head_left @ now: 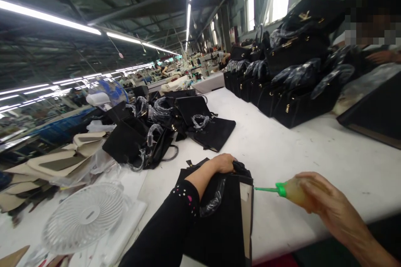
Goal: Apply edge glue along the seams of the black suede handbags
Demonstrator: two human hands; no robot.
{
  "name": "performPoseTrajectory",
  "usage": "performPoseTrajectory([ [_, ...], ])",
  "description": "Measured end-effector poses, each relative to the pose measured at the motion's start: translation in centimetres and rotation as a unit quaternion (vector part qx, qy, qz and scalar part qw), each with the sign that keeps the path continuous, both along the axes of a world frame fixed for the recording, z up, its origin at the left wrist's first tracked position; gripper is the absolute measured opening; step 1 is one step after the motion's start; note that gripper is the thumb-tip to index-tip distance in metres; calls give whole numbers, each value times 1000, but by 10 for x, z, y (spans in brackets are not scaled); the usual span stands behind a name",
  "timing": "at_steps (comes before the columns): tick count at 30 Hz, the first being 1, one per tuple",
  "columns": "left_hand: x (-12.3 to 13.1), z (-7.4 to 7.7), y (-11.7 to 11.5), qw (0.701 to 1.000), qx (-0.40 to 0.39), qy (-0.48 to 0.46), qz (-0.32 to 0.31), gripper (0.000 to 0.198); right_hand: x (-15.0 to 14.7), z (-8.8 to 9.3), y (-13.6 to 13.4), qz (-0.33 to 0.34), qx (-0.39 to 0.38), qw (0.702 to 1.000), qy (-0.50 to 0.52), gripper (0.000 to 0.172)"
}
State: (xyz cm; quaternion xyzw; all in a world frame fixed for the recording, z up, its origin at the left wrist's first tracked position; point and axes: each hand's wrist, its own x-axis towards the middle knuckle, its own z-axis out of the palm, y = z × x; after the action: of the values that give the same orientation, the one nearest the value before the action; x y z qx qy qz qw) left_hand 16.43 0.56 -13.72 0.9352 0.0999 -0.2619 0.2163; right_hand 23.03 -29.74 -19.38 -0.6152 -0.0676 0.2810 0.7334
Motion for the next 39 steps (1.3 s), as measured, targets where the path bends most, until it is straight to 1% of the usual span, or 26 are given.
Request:
performPoseTrajectory([
  [2,0,-7,2,1000,-2,8,0,12,-1,-7,0,-7,-40,998,-40,56],
  [4,1,-10,4,1000,-1,14,2,13,-2,-11,3,-4,-72,993,-91,67],
  [7,2,-13,5,1000,-10,15,7,14,-3,-13,11,-9,-80,985,-153,91],
  [8,1,-14,4,1000,-14,14,11,14,-3,-13,13,-11,-80,982,-169,93],
  [9,1,-15,4,1000,-19,12,15,14,-2,-12,15,-11,-85,979,-184,88],
  [10,0,-17,4,999,-25,10,20,14,-2,-12,16,-6,-96,975,-201,76],
  [12,-2,-19,4,999,-38,3,29,14,1,-12,17,5,-118,963,-244,46],
  [13,-3,-21,5,998,-45,0,33,12,2,-11,18,7,-123,955,-269,37],
  [15,-4,-24,6,997,-61,-6,40,7,5,-10,18,12,-122,942,-314,28],
  [19,-6,-28,9,994,-93,-18,53,1,9,-8,19,30,-114,930,-349,22],
  [26,-9,-28,9,991,-108,-30,78,7,11,-11,21,47,-93,918,-382,18],
  [29,-10,-28,7,991,-106,-34,79,7,10,-8,18,68,-83,910,-402,15],
  [33,-10,-26,5,992,-95,-42,75,3,8,-3,13,133,-46,907,-397,9],
  [34,-10,-25,4,992,-92,-43,74,3,8,-2,13,140,-38,906,-397,9],
  [35,-10,-25,4,992,-88,-44,73,3,9,-2,13,136,-36,905,-401,9],
  [38,-10,-24,3,993,-80,-43,71,4,12,-4,15,90,-56,905,-413,10],
  [39,-10,-23,3,994,-79,-42,71,3,13,-5,16,92,-58,905,-411,11],
])
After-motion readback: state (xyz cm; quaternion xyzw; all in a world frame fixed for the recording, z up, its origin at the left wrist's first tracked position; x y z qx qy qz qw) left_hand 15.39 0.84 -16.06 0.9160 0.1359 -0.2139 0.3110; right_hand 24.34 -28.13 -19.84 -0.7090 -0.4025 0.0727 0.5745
